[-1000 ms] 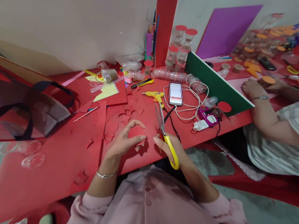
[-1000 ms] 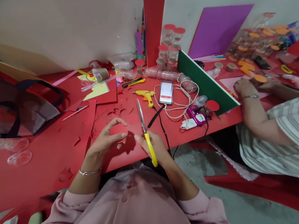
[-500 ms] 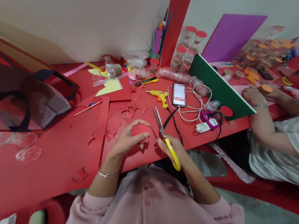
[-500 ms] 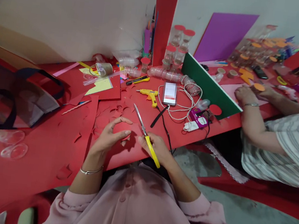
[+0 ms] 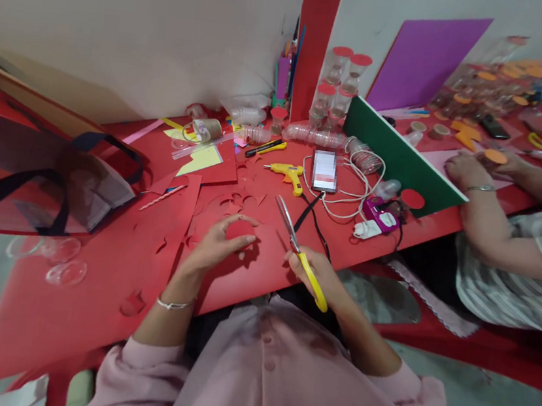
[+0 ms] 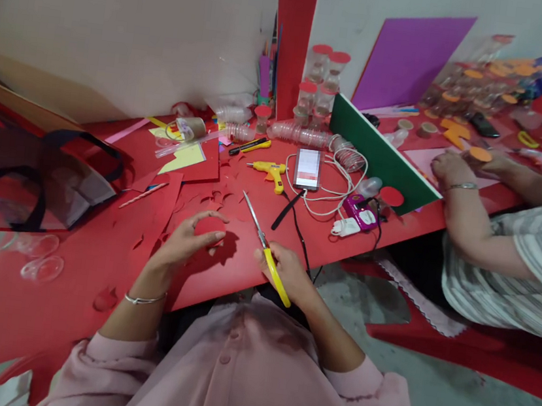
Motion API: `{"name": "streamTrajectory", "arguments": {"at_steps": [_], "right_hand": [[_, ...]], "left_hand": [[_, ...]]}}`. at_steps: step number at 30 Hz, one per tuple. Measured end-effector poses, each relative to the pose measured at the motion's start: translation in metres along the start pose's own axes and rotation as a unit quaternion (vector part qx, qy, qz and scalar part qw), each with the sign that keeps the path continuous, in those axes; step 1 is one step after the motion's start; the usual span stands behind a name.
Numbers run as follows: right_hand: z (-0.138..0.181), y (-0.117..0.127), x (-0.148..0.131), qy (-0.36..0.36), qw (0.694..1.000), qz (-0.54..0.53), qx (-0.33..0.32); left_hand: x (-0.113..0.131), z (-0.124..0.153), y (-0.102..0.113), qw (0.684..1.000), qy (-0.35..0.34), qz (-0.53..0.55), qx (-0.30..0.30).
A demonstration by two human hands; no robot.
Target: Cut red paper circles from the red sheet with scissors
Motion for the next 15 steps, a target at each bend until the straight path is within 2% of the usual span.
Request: {"name": "streamTrajectory", "arguments": {"at_steps": [4, 7, 12, 15], "right_hand": [[0.006, 0.001, 0.005, -0.017, 0.999, -0.021, -0.019], [0.009, -0.002, 0.0, -0.006, 0.999, -0.038, -0.036], [0.011, -0.01, -0.012, 0.033, 0.996, -0.06, -0.052], [0.013, -0.013, -0.014, 0.035, 0.996, -0.046, -0.066]], "left_hand": [[0.002, -0.01, 0.034, 0.997, 0.009, -0.052, 0.05], [0.011, -0.01, 0.041, 0.996, 0.012, -0.057, 0.061], [0.034, 0.005, 0.012, 1.0, -0.011, 0.006, 0.019], [0.04, 0.014, -0.008, 0.999, -0.001, 0.051, 0.014]]}}
Point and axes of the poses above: each hand's wrist, its own z-axis away from the middle knuckle, its own y-axis out of the back of the hand, x = y × z, the point moved 6 cm from there along -z, towards the middle knuckle, and after that the axes turned 12 degrees about x, right-handed, at the moved point
